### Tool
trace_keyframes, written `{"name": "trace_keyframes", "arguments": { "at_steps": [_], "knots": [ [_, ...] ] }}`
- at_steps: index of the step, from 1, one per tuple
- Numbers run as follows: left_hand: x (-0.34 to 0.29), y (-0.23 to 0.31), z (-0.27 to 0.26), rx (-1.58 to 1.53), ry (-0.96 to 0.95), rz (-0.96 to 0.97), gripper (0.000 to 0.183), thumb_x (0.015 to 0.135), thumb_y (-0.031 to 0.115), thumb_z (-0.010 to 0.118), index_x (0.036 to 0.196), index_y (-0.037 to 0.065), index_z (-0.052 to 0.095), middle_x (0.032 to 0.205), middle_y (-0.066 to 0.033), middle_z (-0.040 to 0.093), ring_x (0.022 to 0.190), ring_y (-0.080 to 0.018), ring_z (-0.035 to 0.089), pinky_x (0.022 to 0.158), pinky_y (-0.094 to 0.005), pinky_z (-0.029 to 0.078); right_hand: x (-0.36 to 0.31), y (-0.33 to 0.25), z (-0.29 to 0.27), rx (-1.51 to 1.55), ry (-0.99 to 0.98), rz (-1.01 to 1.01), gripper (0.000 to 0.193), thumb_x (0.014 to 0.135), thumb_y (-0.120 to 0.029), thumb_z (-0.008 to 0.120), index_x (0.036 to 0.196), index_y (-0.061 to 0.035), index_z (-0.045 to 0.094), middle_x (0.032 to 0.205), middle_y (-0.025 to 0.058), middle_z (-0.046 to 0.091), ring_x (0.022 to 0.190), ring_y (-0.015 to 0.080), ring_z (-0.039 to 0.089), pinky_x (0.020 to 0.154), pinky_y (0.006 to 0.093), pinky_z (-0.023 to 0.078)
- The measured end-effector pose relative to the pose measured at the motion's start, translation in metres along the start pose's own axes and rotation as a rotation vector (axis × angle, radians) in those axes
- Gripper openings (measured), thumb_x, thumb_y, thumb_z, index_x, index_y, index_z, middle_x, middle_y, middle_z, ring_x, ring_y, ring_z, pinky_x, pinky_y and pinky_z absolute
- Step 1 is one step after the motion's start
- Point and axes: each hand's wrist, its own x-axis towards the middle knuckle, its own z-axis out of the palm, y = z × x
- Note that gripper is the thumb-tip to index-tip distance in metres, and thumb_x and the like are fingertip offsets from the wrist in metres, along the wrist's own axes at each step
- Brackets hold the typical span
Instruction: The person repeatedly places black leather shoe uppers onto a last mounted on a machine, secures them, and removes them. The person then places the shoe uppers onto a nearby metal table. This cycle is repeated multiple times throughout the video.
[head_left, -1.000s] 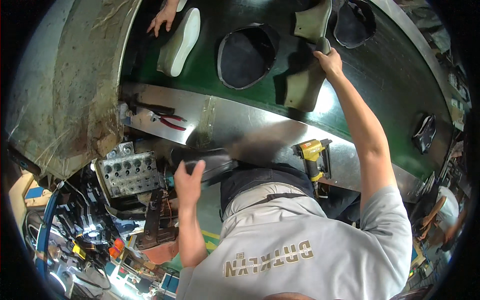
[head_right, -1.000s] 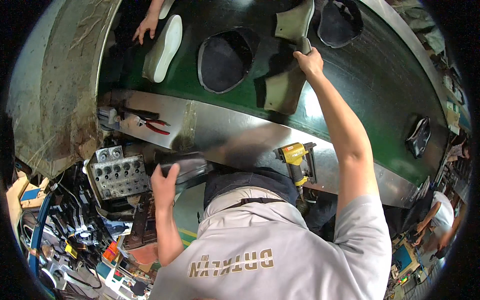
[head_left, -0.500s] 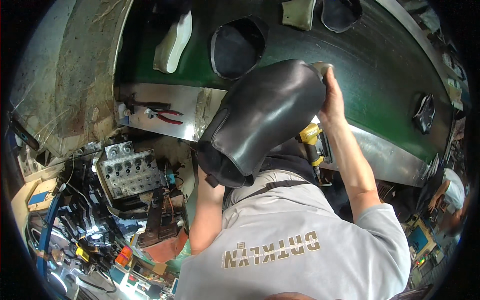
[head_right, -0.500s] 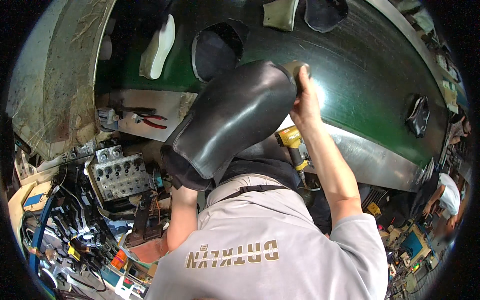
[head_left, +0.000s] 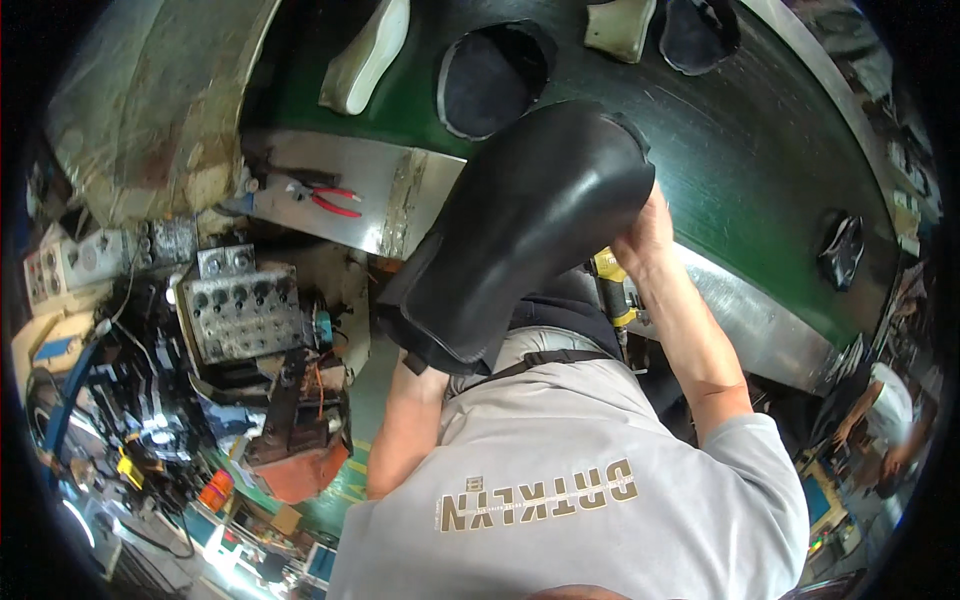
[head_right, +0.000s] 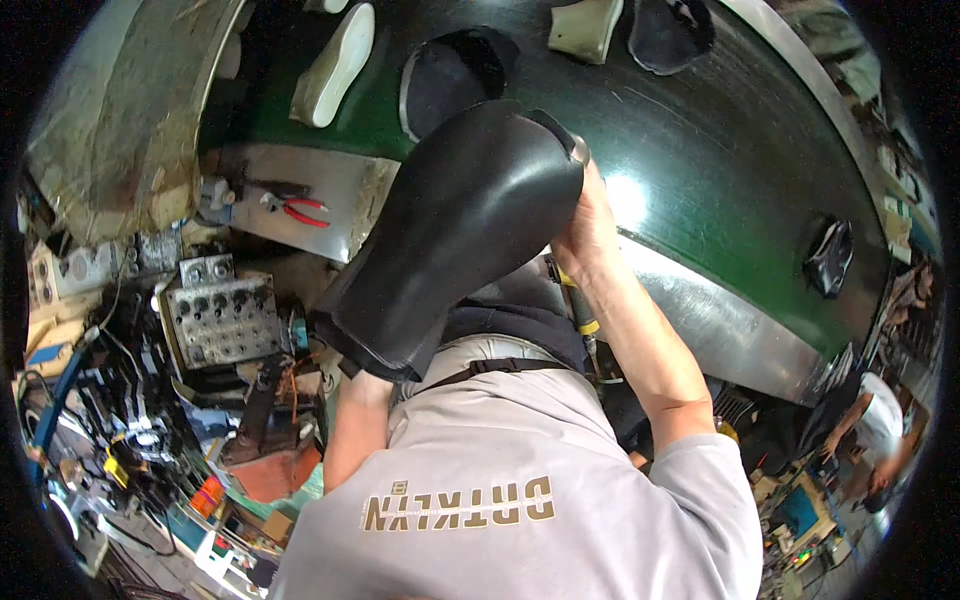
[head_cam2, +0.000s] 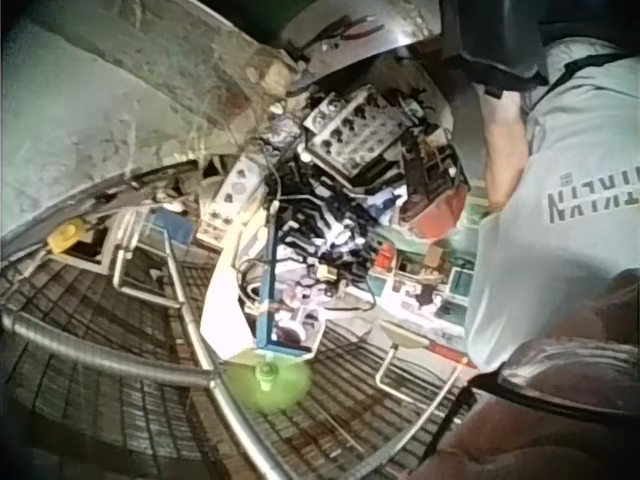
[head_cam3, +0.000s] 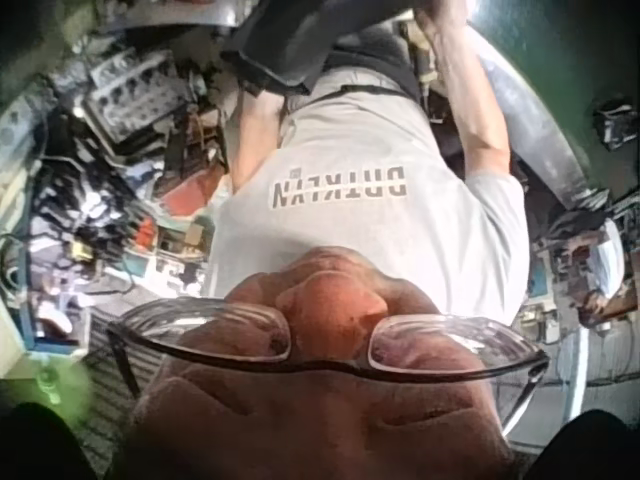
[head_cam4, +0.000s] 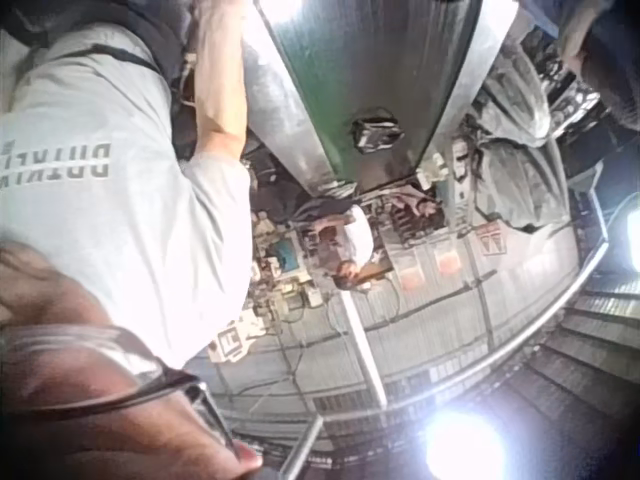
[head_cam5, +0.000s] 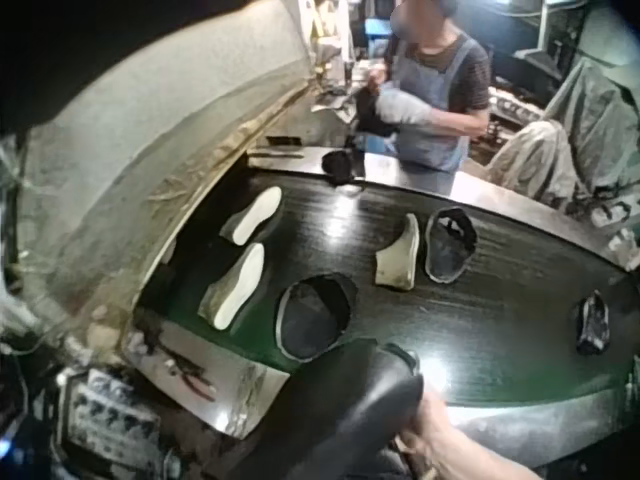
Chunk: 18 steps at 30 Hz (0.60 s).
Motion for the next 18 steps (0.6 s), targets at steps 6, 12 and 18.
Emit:
{"name": "trace_keyframes", "arguments": {
  "at_steps": [6,12,18],
  "knots": [
    [-0.015,0.019,-0.007,0.036,0.071,0.095,0.044,0.092,0.010,0.059,0.133,-0.001,0.047,0.123,-0.0144,0.060,0.111,-0.0217,0.058,0.097,-0.0336,0.048,0.010,0.003,-0.006,-0.119,-0.255,-0.213,0.048,0.095,-0.040,0.058,0.127,-0.0045,0.057,0.126,0.0070,0.056,0.115,0.0197,0.054,0.099,0.0373,0.044],
    [-0.019,-0.006,-0.008,-0.915,0.221,-0.126,0.032,0.098,0.021,0.052,0.123,0.000,0.053,0.117,-0.0135,0.062,0.107,-0.0232,0.061,0.094,-0.0366,0.051,0.013,0.011,0.025,-0.214,-0.112,-0.149,0.042,0.093,-0.028,0.065,0.122,0.0013,0.061,0.123,0.0110,0.062,0.116,0.0188,0.055,0.097,0.0356,0.046],
    [-0.006,-0.046,-0.030,-1.024,0.256,-0.269,0.036,0.102,0.023,0.041,0.124,-0.001,0.056,0.119,-0.0156,0.063,0.107,-0.0252,0.063,0.093,-0.0366,0.051,0.042,0.022,0.012,-0.232,-0.037,-0.213,0.033,0.099,-0.026,0.054,0.114,0.0026,0.062,0.106,0.0098,0.067,0.097,0.0181,0.062,0.091,0.0330,0.048]
  ]
}}
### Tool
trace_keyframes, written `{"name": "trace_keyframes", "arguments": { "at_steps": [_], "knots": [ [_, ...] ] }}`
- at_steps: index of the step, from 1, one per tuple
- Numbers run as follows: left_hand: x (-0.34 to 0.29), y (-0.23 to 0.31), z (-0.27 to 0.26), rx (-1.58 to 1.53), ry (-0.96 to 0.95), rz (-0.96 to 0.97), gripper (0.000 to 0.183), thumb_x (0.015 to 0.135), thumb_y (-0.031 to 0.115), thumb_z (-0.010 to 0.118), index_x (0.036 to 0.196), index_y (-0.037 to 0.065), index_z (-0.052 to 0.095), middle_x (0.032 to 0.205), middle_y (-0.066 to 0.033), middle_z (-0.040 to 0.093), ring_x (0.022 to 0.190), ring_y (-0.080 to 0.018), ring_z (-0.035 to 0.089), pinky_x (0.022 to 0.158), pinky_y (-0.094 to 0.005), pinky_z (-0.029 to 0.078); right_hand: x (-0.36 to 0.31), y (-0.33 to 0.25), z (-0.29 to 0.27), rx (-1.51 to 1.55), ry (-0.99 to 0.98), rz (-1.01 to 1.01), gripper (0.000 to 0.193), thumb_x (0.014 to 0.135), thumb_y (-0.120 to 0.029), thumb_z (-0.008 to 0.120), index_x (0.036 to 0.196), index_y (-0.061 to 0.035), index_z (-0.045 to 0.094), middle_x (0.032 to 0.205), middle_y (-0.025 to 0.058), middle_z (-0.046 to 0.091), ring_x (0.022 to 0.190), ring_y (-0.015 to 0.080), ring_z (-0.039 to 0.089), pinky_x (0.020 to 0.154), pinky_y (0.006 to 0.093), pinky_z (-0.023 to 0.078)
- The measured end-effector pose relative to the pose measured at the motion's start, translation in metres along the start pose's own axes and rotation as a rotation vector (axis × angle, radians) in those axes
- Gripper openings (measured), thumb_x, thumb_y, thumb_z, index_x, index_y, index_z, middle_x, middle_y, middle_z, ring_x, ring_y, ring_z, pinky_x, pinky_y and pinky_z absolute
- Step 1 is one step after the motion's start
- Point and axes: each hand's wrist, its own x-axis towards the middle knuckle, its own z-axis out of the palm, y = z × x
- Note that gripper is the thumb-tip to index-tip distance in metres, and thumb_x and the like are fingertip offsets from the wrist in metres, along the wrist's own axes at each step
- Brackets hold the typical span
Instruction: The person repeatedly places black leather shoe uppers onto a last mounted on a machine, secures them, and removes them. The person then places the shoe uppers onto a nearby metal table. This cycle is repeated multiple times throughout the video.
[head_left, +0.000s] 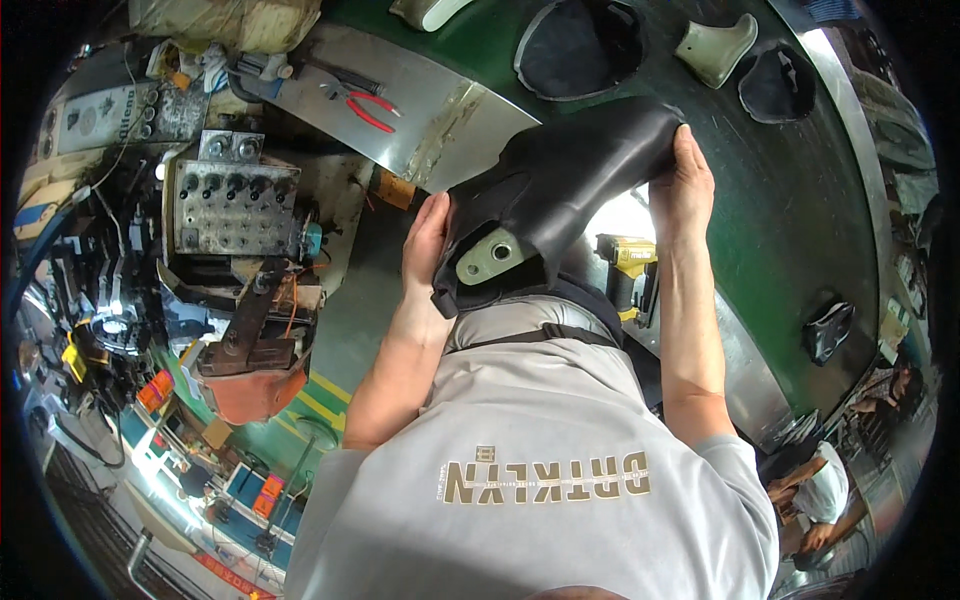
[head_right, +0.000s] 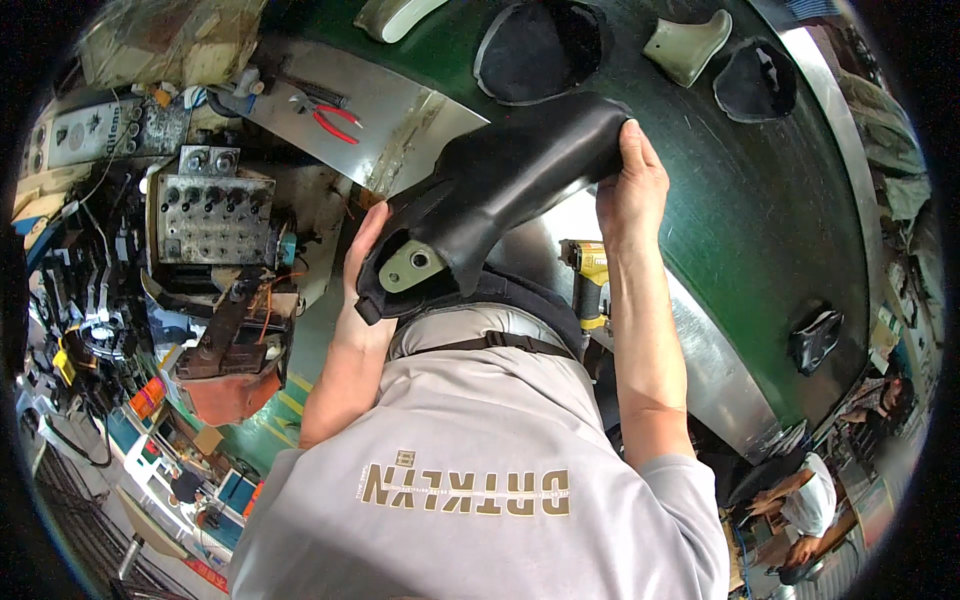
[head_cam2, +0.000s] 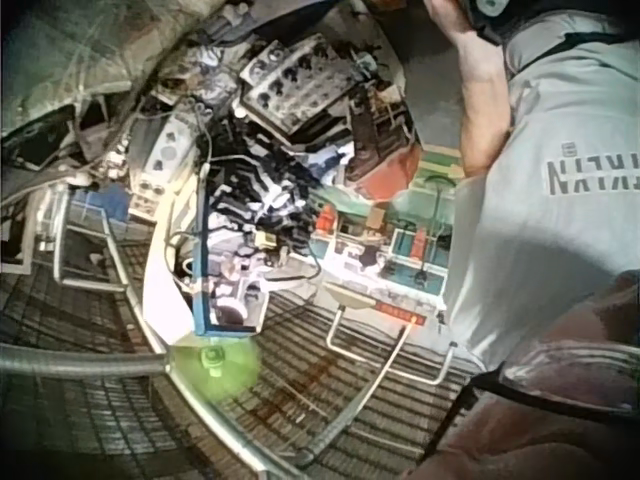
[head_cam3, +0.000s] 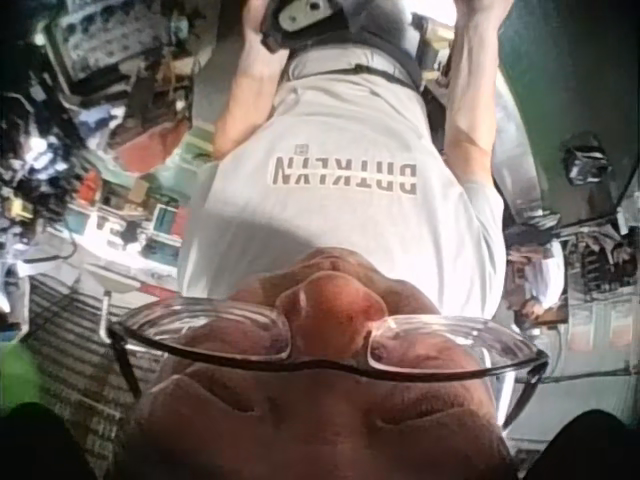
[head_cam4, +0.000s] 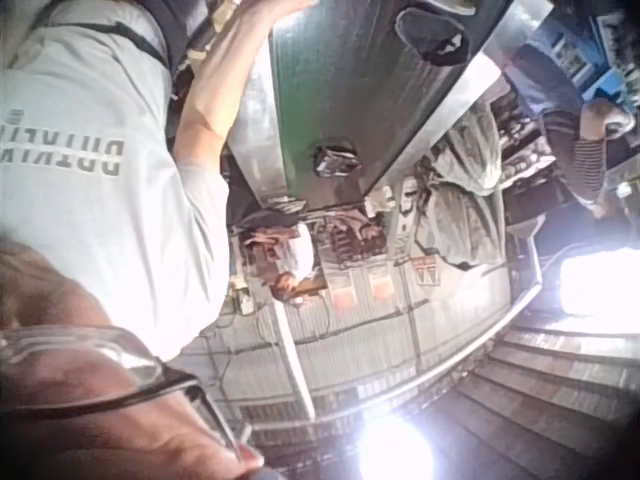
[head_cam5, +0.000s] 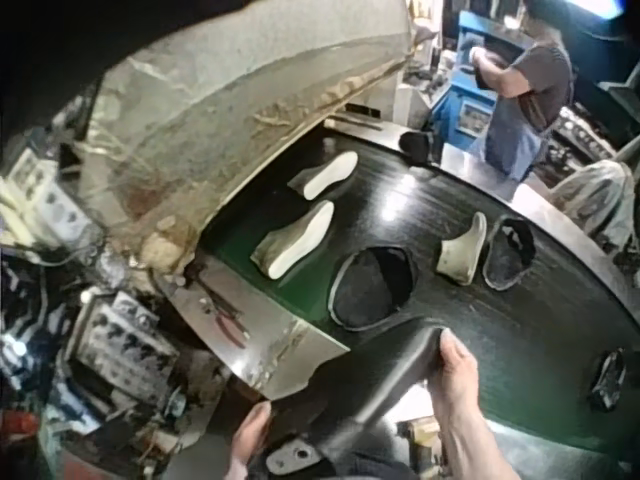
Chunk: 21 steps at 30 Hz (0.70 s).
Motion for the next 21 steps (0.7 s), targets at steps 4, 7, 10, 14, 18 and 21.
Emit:
{"name": "trace_keyframes", "arguments": {
  "at_steps": [4,7,10,14,18,21],
  "knots": [
    [0.001,-0.004,0.000,0.034,0.056,0.024,0.037,0.102,0.026,0.042,0.124,0.000,0.057,0.119,-0.0133,0.064,0.105,-0.0221,0.064,0.093,-0.0339,0.051,0.016,0.002,-0.007,0.044,-0.068,-0.019,0.030,0.099,-0.023,0.054,0.112,0.0035,0.063,0.107,0.0097,0.067,0.100,0.0179,0.061,0.094,0.0338,0.046],
    [-0.022,0.004,0.007,0.055,-0.014,-0.159,0.036,0.103,0.031,0.043,0.120,0.003,0.055,0.113,-0.0092,0.063,0.102,-0.0162,0.062,0.091,-0.0306,0.049,0.000,-0.009,-0.003,-0.068,-0.169,-0.019,0.031,0.098,-0.023,0.056,0.112,0.0032,0.063,0.105,0.0097,0.067,0.097,0.0171,0.063,0.091,0.0335,0.048],
    [-0.035,0.005,0.007,0.353,-0.094,-0.129,0.044,0.103,0.036,0.044,0.128,0.000,0.047,0.118,-0.0103,0.058,0.108,-0.0163,0.056,0.094,-0.0304,0.045,-0.009,-0.011,0.013,-0.163,-0.189,0.095,0.030,0.096,-0.024,0.060,0.110,0.0013,0.065,0.095,0.0069,0.068,0.082,0.0157,0.064,0.075,0.0324,0.053],
    [-0.060,-0.004,-0.005,1.133,-0.117,0.402,0.050,0.100,0.030,0.053,0.135,-0.003,0.038,0.120,-0.0131,0.055,0.112,-0.0150,0.052,0.098,-0.0307,0.041,-0.011,0.001,0.047,-0.272,-0.371,0.202,0.030,0.094,-0.024,0.064,0.109,0.0007,0.066,0.091,0.0055,0.068,0.076,0.0129,0.063,0.071,0.0304,0.053],
    [-0.083,0.028,-0.019,0.671,-0.094,0.324,0.035,0.095,0.015,0.061,0.123,-0.003,0.050,0.107,-0.0073,0.063,0.097,-0.0136,0.061,0.087,-0.0283,0.050,-0.024,0.020,0.096,-0.259,-0.515,0.228,0.025,0.092,-0.023,0.066,0.104,-0.0008,0.068,0.089,0.0055,0.069,0.076,0.0126,0.064,0.071,0.0287,0.053],
    [-0.092,0.063,-0.033,0.259,-0.108,0.024,0.027,0.097,0.022,0.059,0.112,0.000,0.060,0.098,-0.0015,0.063,0.094,-0.0097,0.058,0.087,-0.0254,0.046,-0.042,0.036,0.140,-0.228,-0.661,0.310,0.021,0.091,-0.021,0.067,0.101,-0.0021,0.069,0.088,0.0043,0.070,0.077,0.0116,0.064,0.073,0.0280,0.053]
  ]
}}
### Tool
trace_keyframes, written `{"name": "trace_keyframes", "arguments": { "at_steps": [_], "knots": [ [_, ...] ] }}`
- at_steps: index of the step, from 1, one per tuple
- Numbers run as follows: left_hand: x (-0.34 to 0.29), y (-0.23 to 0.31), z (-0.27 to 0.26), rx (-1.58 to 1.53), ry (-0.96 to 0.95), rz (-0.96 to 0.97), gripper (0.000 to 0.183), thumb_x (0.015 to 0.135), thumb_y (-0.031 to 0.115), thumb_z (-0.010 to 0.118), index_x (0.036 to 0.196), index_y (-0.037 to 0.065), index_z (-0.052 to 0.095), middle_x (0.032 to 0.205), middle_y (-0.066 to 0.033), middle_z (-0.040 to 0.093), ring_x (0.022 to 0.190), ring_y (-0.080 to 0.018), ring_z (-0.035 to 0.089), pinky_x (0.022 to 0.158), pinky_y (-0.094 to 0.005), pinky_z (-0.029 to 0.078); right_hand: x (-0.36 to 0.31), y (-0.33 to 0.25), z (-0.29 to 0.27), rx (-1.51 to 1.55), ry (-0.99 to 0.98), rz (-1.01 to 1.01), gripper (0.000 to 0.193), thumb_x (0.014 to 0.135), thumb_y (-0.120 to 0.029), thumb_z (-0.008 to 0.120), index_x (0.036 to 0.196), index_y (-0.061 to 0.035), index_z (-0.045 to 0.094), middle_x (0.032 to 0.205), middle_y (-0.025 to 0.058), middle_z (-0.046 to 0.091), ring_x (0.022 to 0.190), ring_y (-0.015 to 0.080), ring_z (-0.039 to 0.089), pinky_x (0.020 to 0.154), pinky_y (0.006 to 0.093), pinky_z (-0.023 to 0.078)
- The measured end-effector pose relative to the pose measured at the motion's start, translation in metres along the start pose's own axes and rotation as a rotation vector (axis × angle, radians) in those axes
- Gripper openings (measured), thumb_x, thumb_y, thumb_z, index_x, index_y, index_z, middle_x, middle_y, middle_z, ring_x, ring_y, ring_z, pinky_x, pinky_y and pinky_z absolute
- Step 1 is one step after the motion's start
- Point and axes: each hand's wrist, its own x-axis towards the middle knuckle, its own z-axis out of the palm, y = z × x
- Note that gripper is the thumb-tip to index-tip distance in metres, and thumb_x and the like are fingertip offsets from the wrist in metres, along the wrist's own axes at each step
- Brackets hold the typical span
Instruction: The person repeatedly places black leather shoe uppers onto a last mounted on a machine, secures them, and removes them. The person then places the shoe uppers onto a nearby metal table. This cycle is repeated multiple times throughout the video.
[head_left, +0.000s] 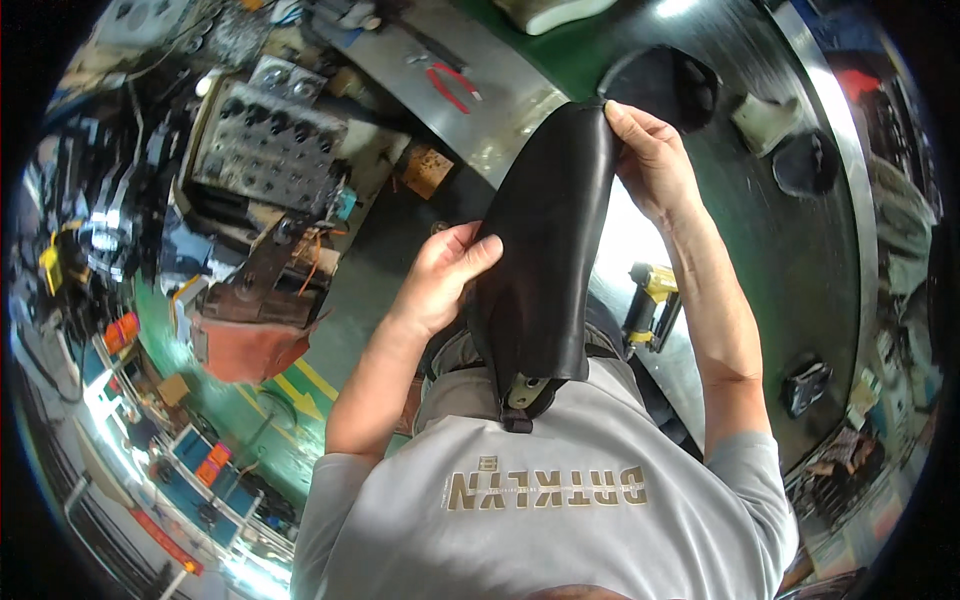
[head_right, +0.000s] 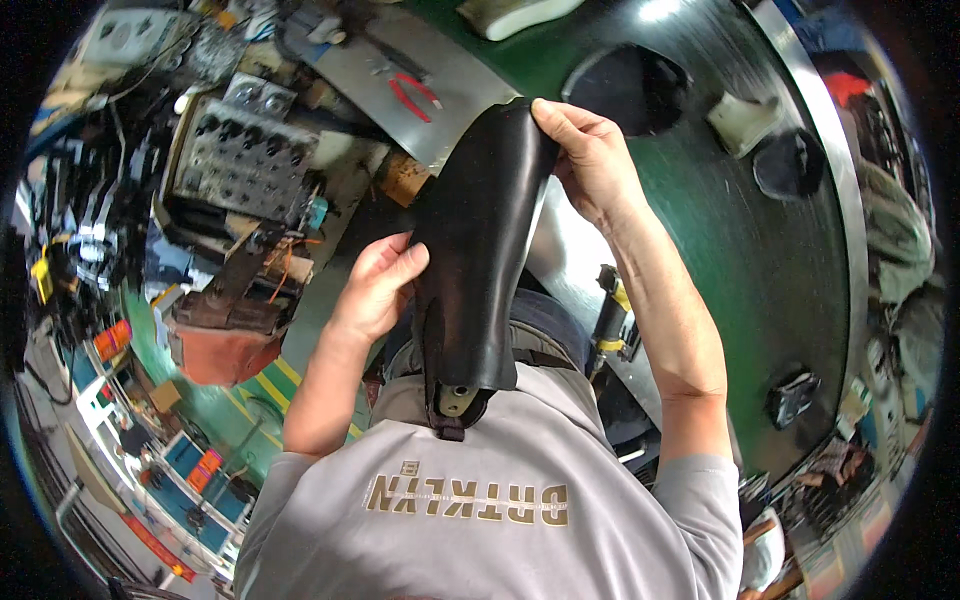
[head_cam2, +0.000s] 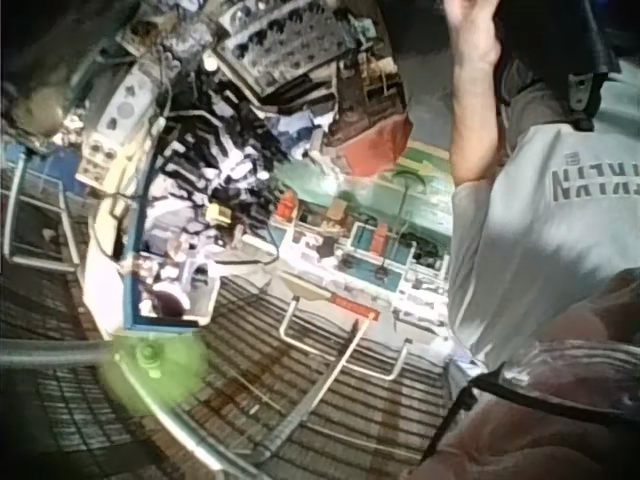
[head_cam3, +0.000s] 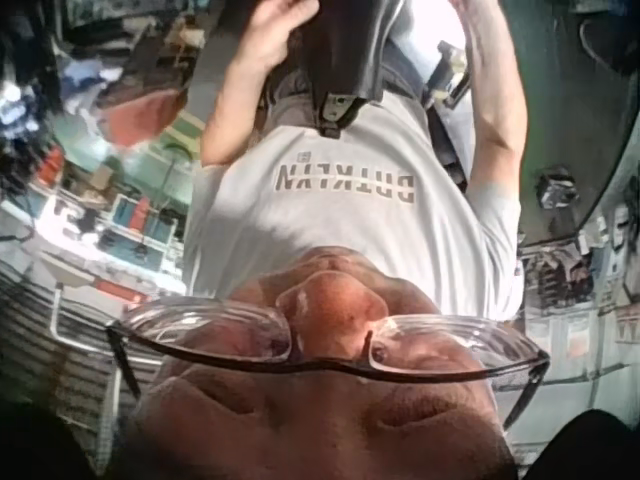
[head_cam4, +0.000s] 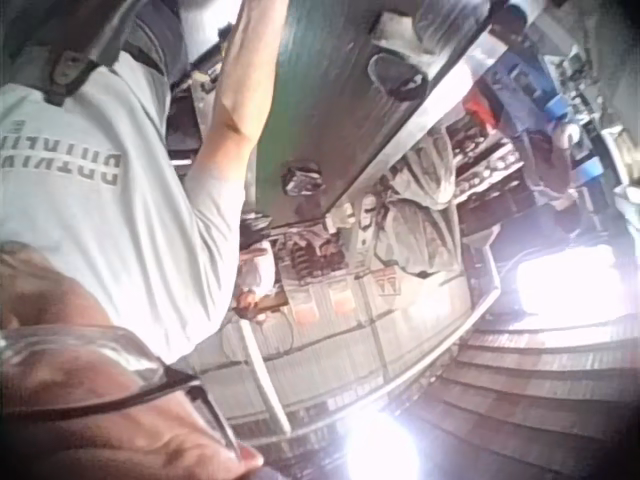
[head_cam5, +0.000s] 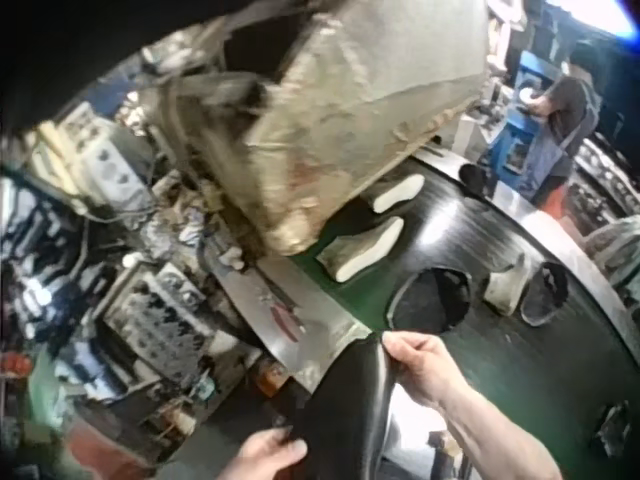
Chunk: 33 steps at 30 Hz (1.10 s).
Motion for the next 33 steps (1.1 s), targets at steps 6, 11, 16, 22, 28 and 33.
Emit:
{"name": "trace_keyframes", "arguments": {
  "at_steps": [6,11,16,22,28,33],
  "knots": [
    [-0.041,-0.005,-0.051,0.629,0.557,0.617,0.033,0.102,0.023,0.049,0.078,0.001,0.051,0.065,0.0048,0.041,0.062,-0.0066,0.035,0.054,-0.0256,0.033,0.027,0.042,0.124,-0.107,-0.148,0.002,0.022,0.093,-0.024,0.065,0.097,-0.0023,0.064,0.083,0.0006,0.065,0.075,0.0065,0.059,0.070,0.0228,0.048],
    [-0.096,0.031,-0.114,0.369,0.679,0.703,0.036,0.104,0.022,0.044,0.073,0.003,0.049,0.066,0.0067,0.038,0.062,-0.0039,0.032,0.054,-0.0234,0.031,0.041,0.066,0.249,-0.193,-0.242,0.055,0.028,0.093,-0.033,0.065,0.098,-0.0056,0.064,0.083,-0.0015,0.065,0.072,0.0036,0.057,0.062,0.0204,0.046],
    [-0.170,0.091,-0.162,0.056,0.757,0.765,0.036,0.105,0.025,0.041,0.076,0.005,0.050,0.072,0.0076,0.042,0.066,-0.0017,0.035,0.058,-0.0205,0.032,0.044,0.087,0.361,-0.222,-0.602,0.063,0.022,0.095,-0.032,0.061,0.093,-0.0109,0.063,0.083,-0.0054,0.063,0.070,-0.0005,0.055,0.059,0.0177,0.045],
    [-0.221,0.135,-0.232,-0.108,0.831,0.925,0.032,0.105,0.025,0.041,0.086,0.004,0.056,0.079,0.0038,0.055,0.070,-0.0031,0.046,0.064,-0.0203,0.040,0.057,0.130,0.483,-0.360,-0.701,0.045,0.020,0.096,-0.031,0.059,0.093,-0.0111,0.063,0.080,-0.0053,0.061,0.064,0.0030,0.055,0.058,0.0196,0.047],
    [-0.262,0.175,-0.301,-0.338,0.825,0.897,0.032,0.105,0.028,0.040,0.095,0.004,0.059,0.084,0.0005,0.059,0.073,-0.0055,0.051,0.065,-0.0229,0.043,0.054,0.165,0.538,-0.332,-1.035,0.420,0.037,0.097,-0.035,0.057,0.104,0.0007,0.064,0.095,0.0066,0.068,0.079,0.0153,0.068,0.075,0.0343,0.060],
    [-0.269,0.216,-0.352,-0.453,0.811,0.876,0.038,0.104,0.036,0.040,0.102,0.004,0.061,0.089,-0.0022,0.061,0.076,-0.0080,0.055,0.069,-0.0244,0.046,0.076,0.205,0.588,-0.283,-0.930,0.438,0.037,0.097,-0.035,0.057,0.104,-0.0009,0.066,0.095,0.0065,0.069,0.084,0.0142,0.067,0.075,0.0300,0.055]
  ]
}}
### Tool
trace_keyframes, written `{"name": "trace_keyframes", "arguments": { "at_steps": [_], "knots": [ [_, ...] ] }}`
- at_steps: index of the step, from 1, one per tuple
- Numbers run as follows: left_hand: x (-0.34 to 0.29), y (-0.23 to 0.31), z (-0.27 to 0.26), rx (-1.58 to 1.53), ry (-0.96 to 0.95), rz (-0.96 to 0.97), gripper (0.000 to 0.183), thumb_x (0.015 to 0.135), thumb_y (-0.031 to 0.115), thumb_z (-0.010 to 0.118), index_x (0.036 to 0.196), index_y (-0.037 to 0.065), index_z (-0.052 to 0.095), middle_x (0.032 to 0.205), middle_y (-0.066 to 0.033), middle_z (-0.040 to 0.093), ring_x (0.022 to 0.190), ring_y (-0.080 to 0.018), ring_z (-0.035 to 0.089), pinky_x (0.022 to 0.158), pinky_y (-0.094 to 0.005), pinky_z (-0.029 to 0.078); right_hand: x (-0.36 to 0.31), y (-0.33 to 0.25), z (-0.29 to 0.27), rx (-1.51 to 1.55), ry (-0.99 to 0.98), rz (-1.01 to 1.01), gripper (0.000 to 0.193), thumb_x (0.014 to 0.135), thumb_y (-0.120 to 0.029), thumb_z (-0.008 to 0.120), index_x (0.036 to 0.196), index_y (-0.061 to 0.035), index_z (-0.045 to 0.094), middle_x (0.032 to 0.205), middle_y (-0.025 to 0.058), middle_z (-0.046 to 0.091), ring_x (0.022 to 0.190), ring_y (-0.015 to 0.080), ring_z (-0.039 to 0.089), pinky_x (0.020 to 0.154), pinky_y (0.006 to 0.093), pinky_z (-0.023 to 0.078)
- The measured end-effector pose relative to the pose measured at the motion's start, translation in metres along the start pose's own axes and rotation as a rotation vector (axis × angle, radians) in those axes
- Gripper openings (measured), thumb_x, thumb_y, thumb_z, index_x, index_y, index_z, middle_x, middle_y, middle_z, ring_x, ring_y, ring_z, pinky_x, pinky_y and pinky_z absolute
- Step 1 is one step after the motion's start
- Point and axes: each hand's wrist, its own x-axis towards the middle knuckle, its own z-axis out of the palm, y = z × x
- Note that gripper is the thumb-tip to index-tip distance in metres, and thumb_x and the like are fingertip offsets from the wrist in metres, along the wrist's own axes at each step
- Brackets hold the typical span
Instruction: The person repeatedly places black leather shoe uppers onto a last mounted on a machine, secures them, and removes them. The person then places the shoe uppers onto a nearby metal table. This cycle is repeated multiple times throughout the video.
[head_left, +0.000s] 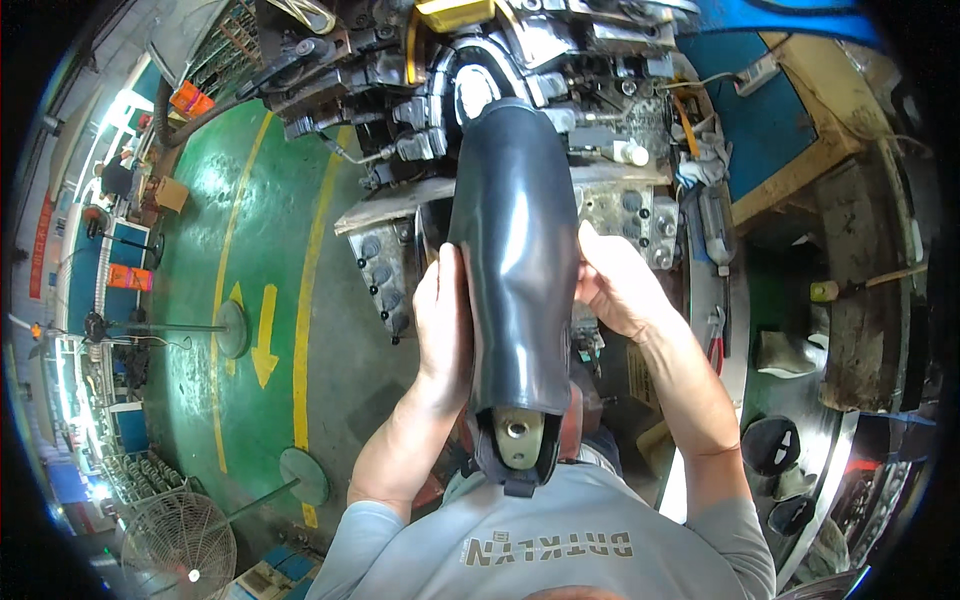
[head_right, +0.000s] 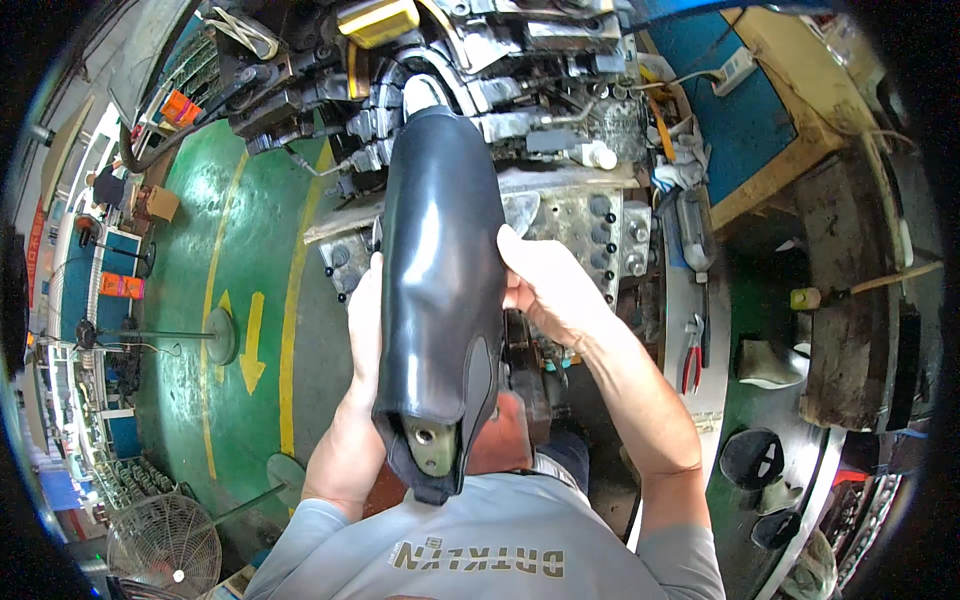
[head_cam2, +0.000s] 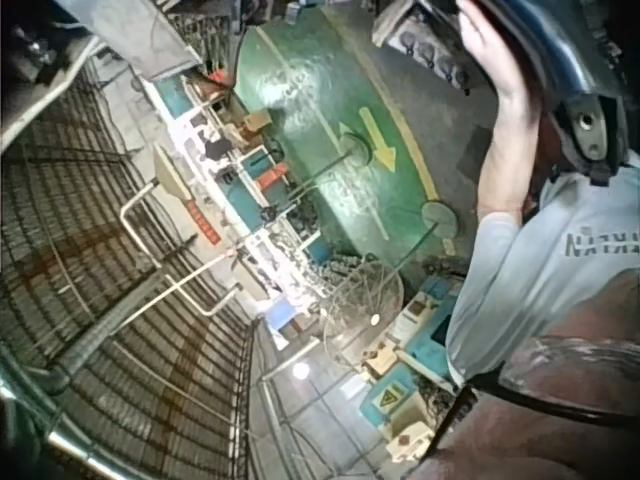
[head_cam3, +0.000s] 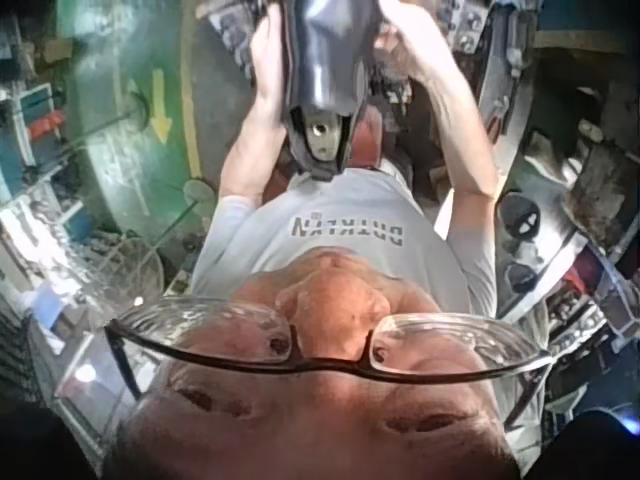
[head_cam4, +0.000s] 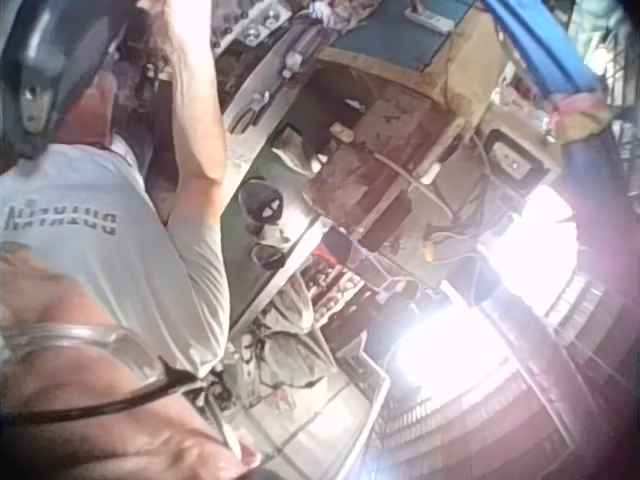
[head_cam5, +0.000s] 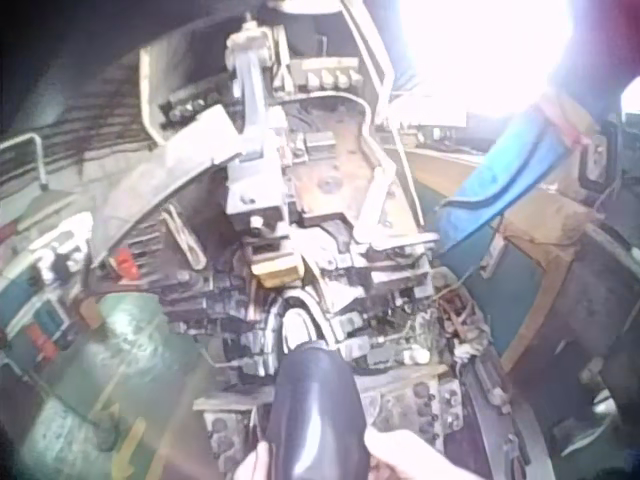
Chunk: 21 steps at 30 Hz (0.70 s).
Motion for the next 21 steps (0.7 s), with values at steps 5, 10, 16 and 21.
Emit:
{"name": "trace_keyframes", "arguments": {
  "at_steps": [5,10,16,21],
  "knots": [
    [0.071,0.006,-0.015,0.045,-0.006,0.089,0.040,0.103,0.038,0.043,0.101,0.002,0.061,0.088,-0.0029,0.060,0.077,-0.0096,0.054,0.071,-0.0256,0.045,0.052,0.004,0.022,0.129,0.132,-0.175,0.023,0.096,-0.029,0.060,0.100,-0.0072,0.065,0.084,-0.0018,0.064,0.076,0.0071,0.060,0.072,0.0237,0.052],
    [0.115,0.010,-0.004,0.071,0.086,0.156,0.037,0.103,0.035,0.044,0.096,0.003,0.062,0.086,-0.0005,0.058,0.077,-0.0080,0.049,0.071,-0.0253,0.043,0.101,0.013,0.000,0.170,0.177,-0.343,0.030,0.094,-0.025,0.062,0.114,-0.0033,0.061,0.109,0.0068,0.064,0.100,0.0136,0.060,0.090,0.0285,0.049],
    [0.132,0.015,0.004,0.026,0.155,0.131,0.035,0.102,0.036,0.047,0.097,0.005,0.062,0.086,0.0019,0.057,0.078,-0.0077,0.049,0.072,-0.0244,0.042,0.133,0.019,0.005,0.145,0.279,-0.412,0.020,0.097,-0.025,0.059,0.103,-0.0065,0.059,0.093,0.0013,0.060,0.081,0.0098,0.058,0.073,0.0264,0.051],
    [0.137,0.013,0.004,0.071,0.150,0.160,0.037,0.102,0.037,0.046,0.102,0.004,0.061,0.090,-0.0010,0.059,0.081,-0.0097,0.051,0.074,-0.0263,0.045,0.141,0.023,-0.007,0.271,0.251,-0.310,0.022,0.098,-0.026,0.058,0.106,-0.0058,0.058,0.094,0.0014,0.060,0.082,0.0099,0.058,0.074,0.0271,0.052]
  ]
}}
